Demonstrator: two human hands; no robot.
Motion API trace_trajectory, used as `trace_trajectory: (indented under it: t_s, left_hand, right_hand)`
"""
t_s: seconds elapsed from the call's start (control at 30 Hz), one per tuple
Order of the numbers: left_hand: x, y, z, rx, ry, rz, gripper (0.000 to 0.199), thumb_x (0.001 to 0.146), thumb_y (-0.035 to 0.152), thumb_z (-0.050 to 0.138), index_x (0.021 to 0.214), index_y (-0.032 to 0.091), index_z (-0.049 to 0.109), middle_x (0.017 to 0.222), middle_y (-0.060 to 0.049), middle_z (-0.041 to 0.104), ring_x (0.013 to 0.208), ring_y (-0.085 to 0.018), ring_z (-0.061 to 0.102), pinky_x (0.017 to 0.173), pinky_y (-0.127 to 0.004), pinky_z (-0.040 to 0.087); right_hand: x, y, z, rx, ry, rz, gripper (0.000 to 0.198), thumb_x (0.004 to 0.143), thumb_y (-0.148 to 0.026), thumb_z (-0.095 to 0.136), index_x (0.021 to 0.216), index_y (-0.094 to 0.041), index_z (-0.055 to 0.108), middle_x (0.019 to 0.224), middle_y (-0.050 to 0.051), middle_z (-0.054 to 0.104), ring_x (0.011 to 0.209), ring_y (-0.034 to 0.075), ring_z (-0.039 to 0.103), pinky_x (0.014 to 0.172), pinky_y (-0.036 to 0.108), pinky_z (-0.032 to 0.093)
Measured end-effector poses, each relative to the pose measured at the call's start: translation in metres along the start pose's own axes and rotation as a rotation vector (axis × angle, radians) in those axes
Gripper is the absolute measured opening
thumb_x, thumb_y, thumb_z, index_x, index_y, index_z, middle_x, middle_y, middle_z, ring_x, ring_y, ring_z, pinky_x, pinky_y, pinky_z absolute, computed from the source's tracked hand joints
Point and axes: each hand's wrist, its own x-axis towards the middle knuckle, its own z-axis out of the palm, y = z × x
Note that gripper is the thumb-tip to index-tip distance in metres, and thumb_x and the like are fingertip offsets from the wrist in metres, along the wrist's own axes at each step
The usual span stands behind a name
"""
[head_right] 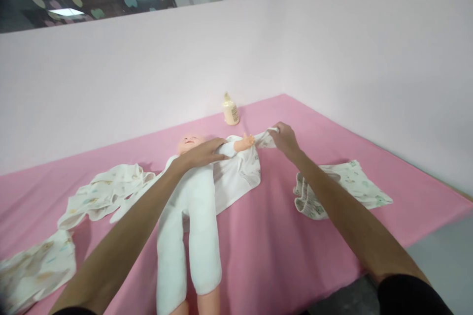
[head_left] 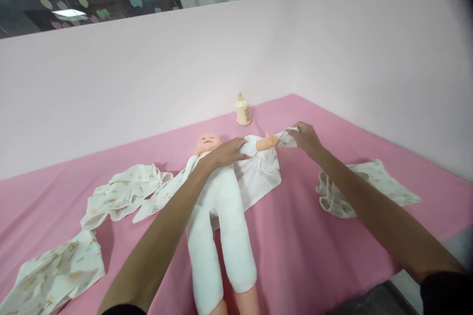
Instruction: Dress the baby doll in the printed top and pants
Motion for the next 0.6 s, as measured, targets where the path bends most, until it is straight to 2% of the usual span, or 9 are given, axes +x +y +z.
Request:
trace_trajectory:
  t_s: [0.07,0.13,0.2,0.27,0.33,0.43,0.5,0.6]
  left_hand:
    - [0.002,-0.001,0.003,-0.009,0.014,-0.013,0.04,0.088,0.051,0.051,0.114,0.021,0.054,0.113,-0.005,0.06,0.096,-0.023,0.058,0.078,-0.033,0.042]
    - [0.003,-0.004,0.007,-0.017,0.029,-0.018,0.04,0.088,0.052,0.05,0.113,0.021,0.053,0.11,-0.006,0.06,0.093,-0.023,0.057,0.076,-0.033,0.041]
    - [0.004,-0.006,0.01,-0.025,0.045,-0.027,0.041,0.088,0.052,0.049,0.115,0.022,0.05,0.107,-0.005,0.061,0.092,-0.023,0.057,0.075,-0.032,0.041]
    - [0.004,-0.007,0.012,-0.033,0.06,-0.032,0.043,0.088,0.051,0.049,0.119,0.022,0.047,0.106,-0.005,0.061,0.093,-0.023,0.057,0.075,-0.032,0.041]
    - [0.004,-0.006,0.013,-0.036,0.062,-0.044,0.045,0.088,0.051,0.05,0.122,0.022,0.043,0.106,-0.006,0.061,0.093,-0.023,0.057,0.075,-0.031,0.042]
    - [0.008,-0.002,0.014,-0.032,0.035,-0.067,0.049,0.087,0.049,0.051,0.126,0.021,0.039,0.111,-0.007,0.06,0.09,-0.022,0.058,0.073,-0.03,0.042]
    - [0.012,0.001,0.016,-0.004,0.012,-0.073,0.052,0.086,0.049,0.052,0.129,0.021,0.037,0.117,-0.009,0.059,0.089,-0.023,0.06,0.071,-0.031,0.043]
    - [0.018,0.007,0.02,0.071,0.008,-0.052,0.055,0.086,0.048,0.052,0.13,0.02,0.037,0.125,-0.012,0.056,0.094,-0.025,0.061,0.073,-0.033,0.044]
  right_hand:
    - [-0.007,0.006,0.01,-0.225,-0.056,-0.011,0.018,0.082,-0.034,0.056,0.08,-0.018,0.064,0.078,0.004,0.063,0.073,0.019,0.057,0.066,0.03,0.042]
    - [-0.016,0.009,0.019,-0.418,-0.056,-0.049,0.023,0.083,-0.033,0.054,0.094,-0.017,0.066,0.1,0.01,0.065,0.09,0.024,0.059,0.079,0.035,0.043]
    - [-0.027,0.007,0.029,-0.542,-0.021,-0.156,0.036,0.084,-0.037,0.054,0.111,-0.016,0.063,0.121,0.015,0.057,0.108,0.03,0.054,0.093,0.041,0.039]
    - [-0.037,0.001,0.039,-0.586,-0.063,-0.246,0.046,0.085,-0.046,0.056,0.118,-0.015,0.061,0.127,0.017,0.055,0.117,0.033,0.049,0.1,0.045,0.035]
    - [-0.045,-0.006,0.049,-0.568,-0.211,-0.225,0.055,0.083,-0.057,0.058,0.118,-0.015,0.06,0.119,0.016,0.061,0.113,0.033,0.053,0.098,0.044,0.038]
    - [-0.049,-0.014,0.064,-0.499,-0.387,-0.136,0.068,0.075,-0.067,0.065,0.121,-0.017,0.059,0.11,0.014,0.067,0.102,0.032,0.062,0.082,0.037,0.045]
    - [-0.047,-0.016,0.072,-0.449,-0.413,-0.12,0.065,0.074,-0.066,0.068,0.118,-0.019,0.061,0.107,0.012,0.069,0.1,0.031,0.064,0.075,0.032,0.046]
    - [-0.043,-0.014,0.084,-0.399,-0.377,-0.116,0.046,0.077,-0.054,0.072,0.107,-0.019,0.065,0.103,0.009,0.071,0.099,0.029,0.066,0.07,0.03,0.046]
